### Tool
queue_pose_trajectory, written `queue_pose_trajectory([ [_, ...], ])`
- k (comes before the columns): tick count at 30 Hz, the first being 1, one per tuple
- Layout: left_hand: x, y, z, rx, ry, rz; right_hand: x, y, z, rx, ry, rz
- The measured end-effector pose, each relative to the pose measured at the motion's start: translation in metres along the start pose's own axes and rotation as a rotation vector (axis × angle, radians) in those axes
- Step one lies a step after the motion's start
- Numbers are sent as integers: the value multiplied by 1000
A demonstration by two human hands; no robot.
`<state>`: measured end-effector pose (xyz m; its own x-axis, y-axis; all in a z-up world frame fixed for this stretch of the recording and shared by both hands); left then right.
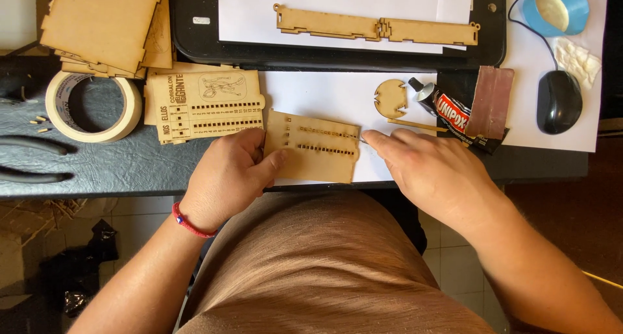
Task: Cleaning the edges and slots of laser-cut wooden pieces using a utility knife to remove char and ensure a clean finish.
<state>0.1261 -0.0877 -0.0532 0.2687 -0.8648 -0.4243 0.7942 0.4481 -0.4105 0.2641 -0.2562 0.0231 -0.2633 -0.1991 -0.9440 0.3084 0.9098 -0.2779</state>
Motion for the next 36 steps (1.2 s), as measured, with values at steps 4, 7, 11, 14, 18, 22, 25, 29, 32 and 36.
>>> queue_pose_trajectory([
  [4, -1, 0, 0, 14, 28, -1, 3, 4, -1, 8, -26, 0],
  [7, -2, 0, -2, 6, 35, -2, 4, 7, -3, 0, -29, -2],
  [11, -1, 1, -3, 15, 40, 10, 2, 8, -6, -4, -49, -11],
  [14, -2, 1, -1, 12, 45, -6, 2, 9, -5, 14, -41, -22],
  [18, -2, -1, 0, 13, 56, 2, 3, 9, -6, 22, -68, -35],
  [22, 3, 1, -6, 9, 177, 5, 12, 8, 1, 28, -128, -62],
  [25, 5, 2, -10, -7, 295, 11, 21, 9, 6, 75, -175, -147],
  [29, 6, 2, -11, 6, 296, 8, 28, 12, 6, 44, -177, -143],
  [32, 5, 2, -11, 13, 297, 19, 28, 13, 5, 49, -159, -145],
  [36, 5, 3, -10, 13, 300, 19, 24, 12, 5, 51, -203, -156],
])
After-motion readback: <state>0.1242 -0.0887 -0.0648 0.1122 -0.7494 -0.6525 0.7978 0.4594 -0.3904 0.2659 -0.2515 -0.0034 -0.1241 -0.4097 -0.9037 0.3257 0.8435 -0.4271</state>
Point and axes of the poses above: each hand's wrist, its own y-axis towards the middle knuckle, its own x-axis out of the palm, z = x × y, the point moved 8 cm from there along y, towards the middle knuckle, and after that the axes turned 1 degree about x, right-handed, at the moved point
